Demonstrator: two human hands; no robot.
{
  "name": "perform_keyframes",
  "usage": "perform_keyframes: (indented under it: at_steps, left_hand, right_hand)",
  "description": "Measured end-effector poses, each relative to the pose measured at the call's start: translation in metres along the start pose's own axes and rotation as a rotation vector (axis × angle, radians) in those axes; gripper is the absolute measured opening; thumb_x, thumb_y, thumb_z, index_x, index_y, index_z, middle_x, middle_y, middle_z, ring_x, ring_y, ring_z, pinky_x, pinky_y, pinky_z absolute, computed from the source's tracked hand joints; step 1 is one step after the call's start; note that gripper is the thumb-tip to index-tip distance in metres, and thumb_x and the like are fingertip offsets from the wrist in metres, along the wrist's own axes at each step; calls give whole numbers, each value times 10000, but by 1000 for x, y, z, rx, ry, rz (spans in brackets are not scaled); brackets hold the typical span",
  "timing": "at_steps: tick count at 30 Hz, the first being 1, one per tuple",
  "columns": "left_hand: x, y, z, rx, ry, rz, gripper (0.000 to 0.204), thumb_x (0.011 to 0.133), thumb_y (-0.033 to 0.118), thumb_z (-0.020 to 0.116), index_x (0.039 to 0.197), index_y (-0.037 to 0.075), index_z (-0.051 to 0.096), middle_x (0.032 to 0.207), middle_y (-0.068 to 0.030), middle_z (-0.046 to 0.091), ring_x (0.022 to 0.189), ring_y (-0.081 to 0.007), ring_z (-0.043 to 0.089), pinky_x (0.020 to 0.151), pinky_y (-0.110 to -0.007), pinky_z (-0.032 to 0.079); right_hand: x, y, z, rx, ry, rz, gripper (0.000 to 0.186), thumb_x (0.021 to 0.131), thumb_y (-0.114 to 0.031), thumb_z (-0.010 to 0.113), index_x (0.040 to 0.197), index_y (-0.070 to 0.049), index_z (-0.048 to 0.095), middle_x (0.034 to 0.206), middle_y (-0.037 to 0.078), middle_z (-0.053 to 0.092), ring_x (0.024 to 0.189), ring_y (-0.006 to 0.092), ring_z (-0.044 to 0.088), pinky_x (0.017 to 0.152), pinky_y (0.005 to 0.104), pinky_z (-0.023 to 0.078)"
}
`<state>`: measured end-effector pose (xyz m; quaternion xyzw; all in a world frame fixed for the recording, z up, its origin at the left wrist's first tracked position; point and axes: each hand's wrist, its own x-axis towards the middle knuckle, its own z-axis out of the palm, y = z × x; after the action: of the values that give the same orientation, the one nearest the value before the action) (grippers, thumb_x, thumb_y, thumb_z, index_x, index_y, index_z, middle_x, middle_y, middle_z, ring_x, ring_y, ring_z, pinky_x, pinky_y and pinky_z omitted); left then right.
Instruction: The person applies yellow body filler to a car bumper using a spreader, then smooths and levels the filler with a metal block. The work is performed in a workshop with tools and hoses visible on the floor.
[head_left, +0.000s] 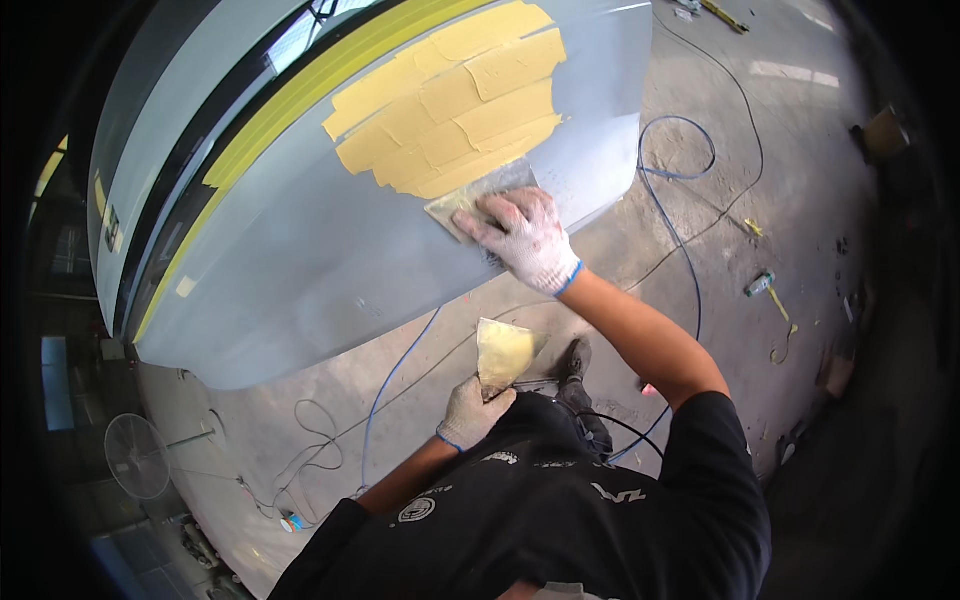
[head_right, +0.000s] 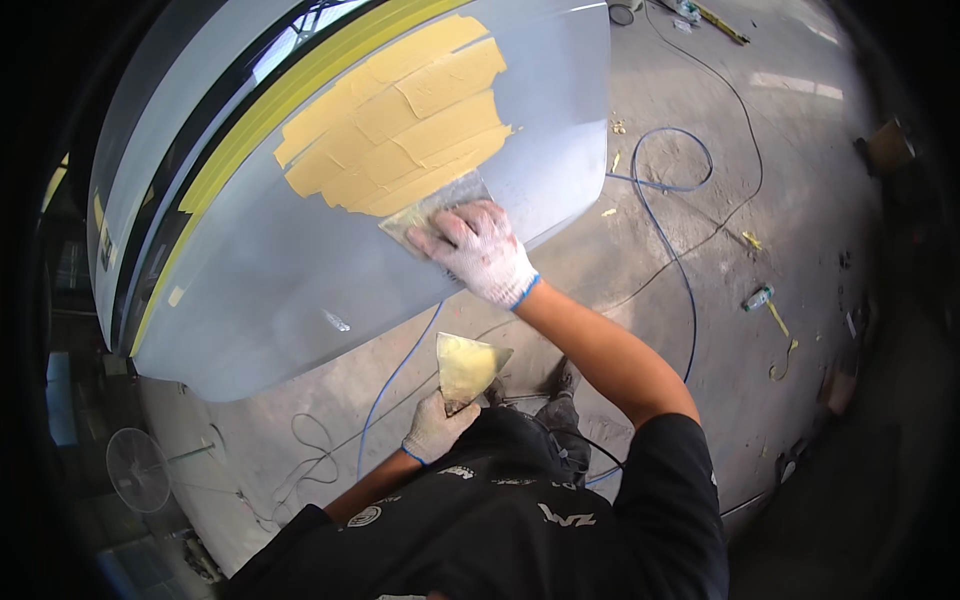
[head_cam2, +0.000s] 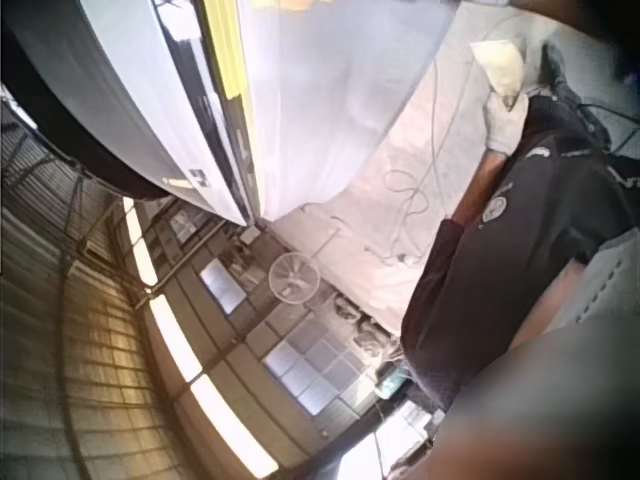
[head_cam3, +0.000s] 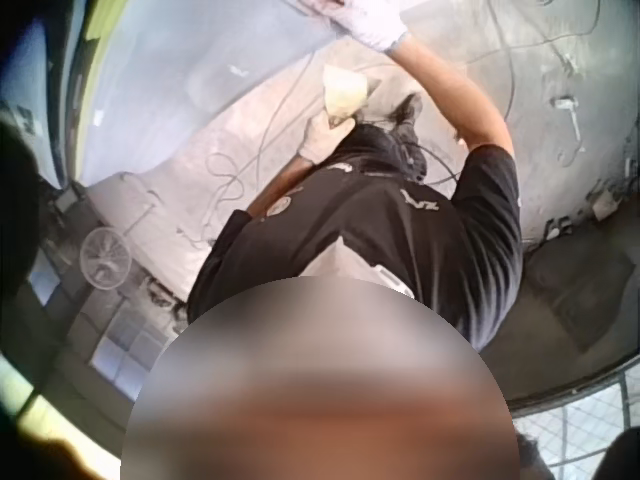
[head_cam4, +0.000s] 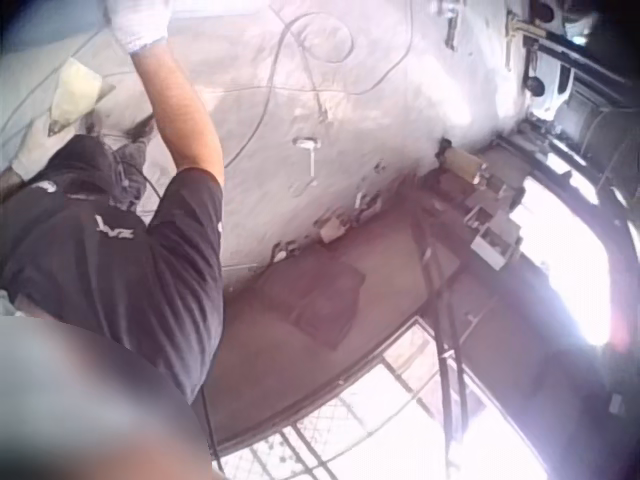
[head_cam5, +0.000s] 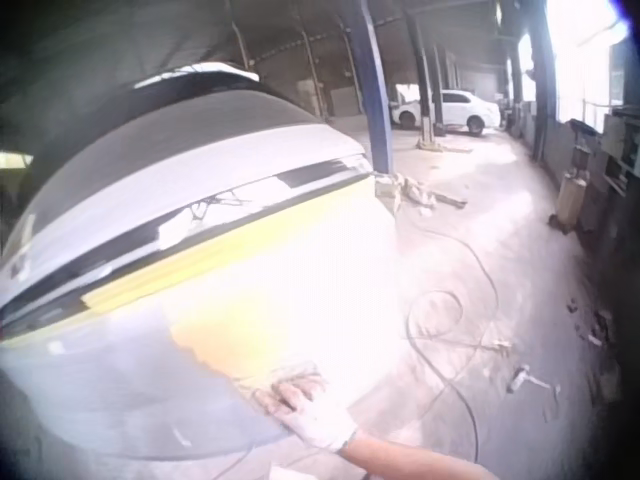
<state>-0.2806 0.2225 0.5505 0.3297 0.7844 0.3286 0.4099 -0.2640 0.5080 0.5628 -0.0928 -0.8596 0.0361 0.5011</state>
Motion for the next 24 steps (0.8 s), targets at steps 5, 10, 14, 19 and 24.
perform_keyframes:
  at_steps: [5, 10, 14, 19, 24]
  left_hand:
    - [-3, -9, 11, -36, 56, -12, 308, 891, 248, 758, 1057, -5, 696, 917, -161, 750, 849, -269, 725, 787, -389, 557]
    - [-2, -12, 16, -50, 95, -18, 286, 918, 166, 726, 1160, 15, 704, 1019, -81, 762, 945, -161, 704, 859, -340, 551]
    - [-11, -12, 31, -139, 211, -34, 328, 894, 198, 759, 1146, -1, 695, 994, -120, 764, 899, -193, 723, 820, -359, 562]
    - [-7, 1, 34, -132, 194, -6, 333, 890, 190, 764, 1150, -6, 691, 978, -124, 764, 889, -185, 723, 811, -349, 562]
    - [-13, 14, 40, -162, 259, -29, 297, 908, 167, 748, 1141, -7, 689, 963, -85, 759, 880, -143, 699, 796, -329, 553]
  right_hand:
    - [46, -37, -23, -20, 78, -7, 493, 715, -236, 758, 1198, -328, 715, 1080, -30, 515, 995, 187, 536, 913, 399, 480]
    - [14, -37, 5, 9, -49, 20, 518, 765, -184, 709, 1266, -315, 719, 1162, -26, 576, 1062, 227, 535, 928, 424, 442]
    - [22, -10, -41, 26, -30, 19, 590, 742, -115, 693, 1297, -315, 701, 1173, -8, 589, 1076, 254, 546, 937, 450, 427]
    - [-4, 57, -9, 14, -28, -75, 518, 748, -171, 686, 1243, -318, 718, 1183, -26, 572, 1080, 237, 542, 947, 460, 439]
    - [13, 44, -43, 25, -10, -62, 495, 753, -165, 685, 1230, -295, 720, 1192, -13, 572, 1087, 251, 547, 990, 481, 441]
